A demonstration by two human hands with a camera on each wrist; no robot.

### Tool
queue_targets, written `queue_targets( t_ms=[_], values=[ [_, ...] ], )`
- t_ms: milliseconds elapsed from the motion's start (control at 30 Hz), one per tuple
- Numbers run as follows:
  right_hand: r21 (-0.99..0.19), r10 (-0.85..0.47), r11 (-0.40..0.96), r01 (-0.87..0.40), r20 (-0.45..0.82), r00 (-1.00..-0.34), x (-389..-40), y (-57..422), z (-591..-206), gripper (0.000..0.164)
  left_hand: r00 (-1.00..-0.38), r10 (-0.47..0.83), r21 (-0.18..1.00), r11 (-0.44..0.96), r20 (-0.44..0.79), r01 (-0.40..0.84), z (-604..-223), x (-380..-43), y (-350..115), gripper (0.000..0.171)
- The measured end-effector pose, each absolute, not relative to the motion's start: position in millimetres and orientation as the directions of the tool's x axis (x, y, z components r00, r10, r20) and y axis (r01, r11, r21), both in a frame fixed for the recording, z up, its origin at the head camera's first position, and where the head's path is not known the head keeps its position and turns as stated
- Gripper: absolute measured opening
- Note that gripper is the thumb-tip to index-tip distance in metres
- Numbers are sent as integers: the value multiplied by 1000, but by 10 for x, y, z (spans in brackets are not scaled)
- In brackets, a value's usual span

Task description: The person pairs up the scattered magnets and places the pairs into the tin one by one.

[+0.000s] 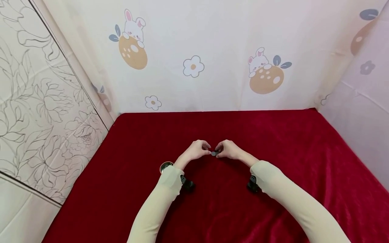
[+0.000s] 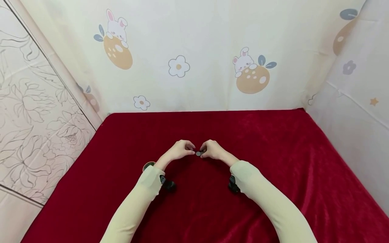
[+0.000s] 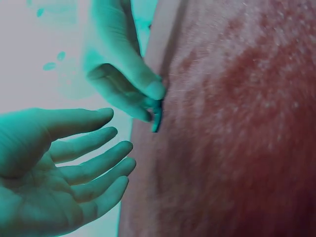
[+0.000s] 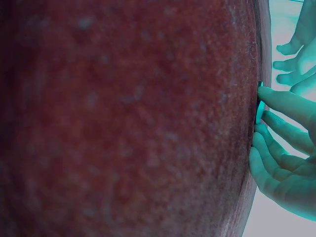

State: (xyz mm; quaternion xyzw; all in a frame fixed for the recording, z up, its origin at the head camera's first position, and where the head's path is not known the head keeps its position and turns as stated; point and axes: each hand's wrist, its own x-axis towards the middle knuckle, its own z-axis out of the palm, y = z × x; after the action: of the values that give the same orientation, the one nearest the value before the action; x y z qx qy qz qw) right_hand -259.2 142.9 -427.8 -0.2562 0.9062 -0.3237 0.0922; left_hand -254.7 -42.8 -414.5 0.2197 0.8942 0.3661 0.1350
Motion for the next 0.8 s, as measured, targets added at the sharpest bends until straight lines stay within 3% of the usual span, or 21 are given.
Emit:
queue_targets(
  t_ms=[433, 800],
  values=[
    [-616, -539, 658, -433, 16, -842, -2574, 1360, -4296, 28, -847, 532, 694, 618, -22, 370, -3989, -2341, -773, 28],
    [-602, -552, 638, -480, 77, -830, -2552, 1331, -4321, 23, -852, 523, 667, 625, 29, 407, -3982, -2201, -1041, 27]
  ],
)
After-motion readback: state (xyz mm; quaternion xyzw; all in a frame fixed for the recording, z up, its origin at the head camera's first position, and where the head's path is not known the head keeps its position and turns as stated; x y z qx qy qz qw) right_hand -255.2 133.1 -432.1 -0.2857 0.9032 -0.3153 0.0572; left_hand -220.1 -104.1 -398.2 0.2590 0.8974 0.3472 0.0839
